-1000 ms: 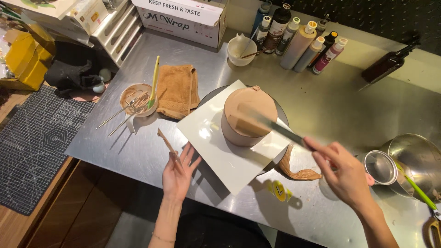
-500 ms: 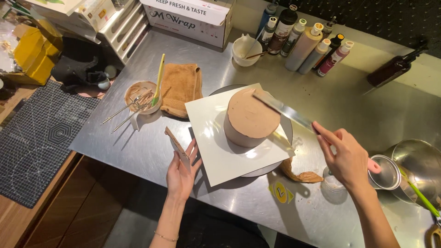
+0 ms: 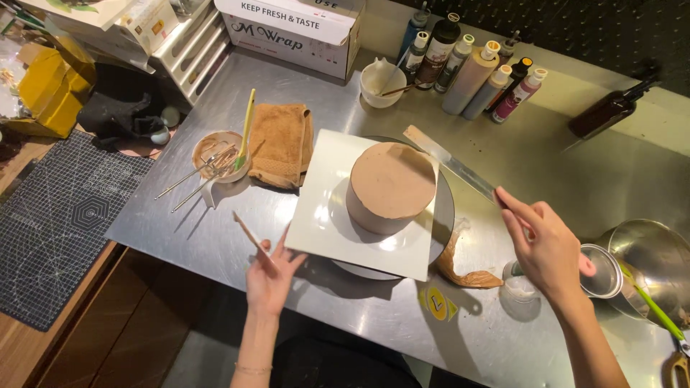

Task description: The recorder is applying chocolate icing to a small cake and smoothing it using a scraper and spatula.

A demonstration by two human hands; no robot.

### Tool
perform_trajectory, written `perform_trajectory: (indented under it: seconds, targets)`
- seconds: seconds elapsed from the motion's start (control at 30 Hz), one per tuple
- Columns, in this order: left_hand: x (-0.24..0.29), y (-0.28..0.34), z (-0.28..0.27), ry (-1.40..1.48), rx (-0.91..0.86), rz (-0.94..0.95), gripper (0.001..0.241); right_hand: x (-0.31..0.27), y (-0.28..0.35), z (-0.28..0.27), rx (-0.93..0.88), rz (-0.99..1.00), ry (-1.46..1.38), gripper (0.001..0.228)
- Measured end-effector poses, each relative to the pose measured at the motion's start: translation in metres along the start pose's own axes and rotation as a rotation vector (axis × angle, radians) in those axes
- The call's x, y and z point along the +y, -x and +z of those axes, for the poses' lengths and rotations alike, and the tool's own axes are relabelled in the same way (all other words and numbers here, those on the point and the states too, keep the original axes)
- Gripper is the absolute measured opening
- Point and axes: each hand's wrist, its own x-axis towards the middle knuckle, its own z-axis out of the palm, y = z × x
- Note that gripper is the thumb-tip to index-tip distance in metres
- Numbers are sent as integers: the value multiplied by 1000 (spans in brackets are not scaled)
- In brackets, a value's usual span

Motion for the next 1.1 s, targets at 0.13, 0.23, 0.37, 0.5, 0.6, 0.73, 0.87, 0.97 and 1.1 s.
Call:
perform_trajectory:
  seconds: [0.13,0.23,0.37,0.5,0.6,0.73,0.87,0.97,1.1]
  targets:
    - [-13,3,-8,61,-28,-40,9,6,-2,15,-26,8,-4,34]
    - [-10,-5,3,-11,41,-32,12,7,5,21,-12,-23,-2,34]
    - [-2,-15,8,-48,81,-34,12,-4,17,13,-40,-17,60,34]
    - [3,-27,7,-87,122,-48,16,-13,31,-1,-77,-142,-1,37]
    - [5,-43,-10,-27,15,-54,16,-22,40,-11,-168,-57,-297,39]
    - [-4,-36,32,-159,180,-35,38,-17,23,-3,-79,7,-206,38]
    - [-11,-24,54,-299,157,-80,60,-13,2,13,-1,-27,17,35]
    - [-12,-16,63,-347,149,-97,61,-13,-4,22,-7,-78,8,34]
    - [-11,-17,67,-338,225,-130,59,-18,2,17,-52,-53,23,34]
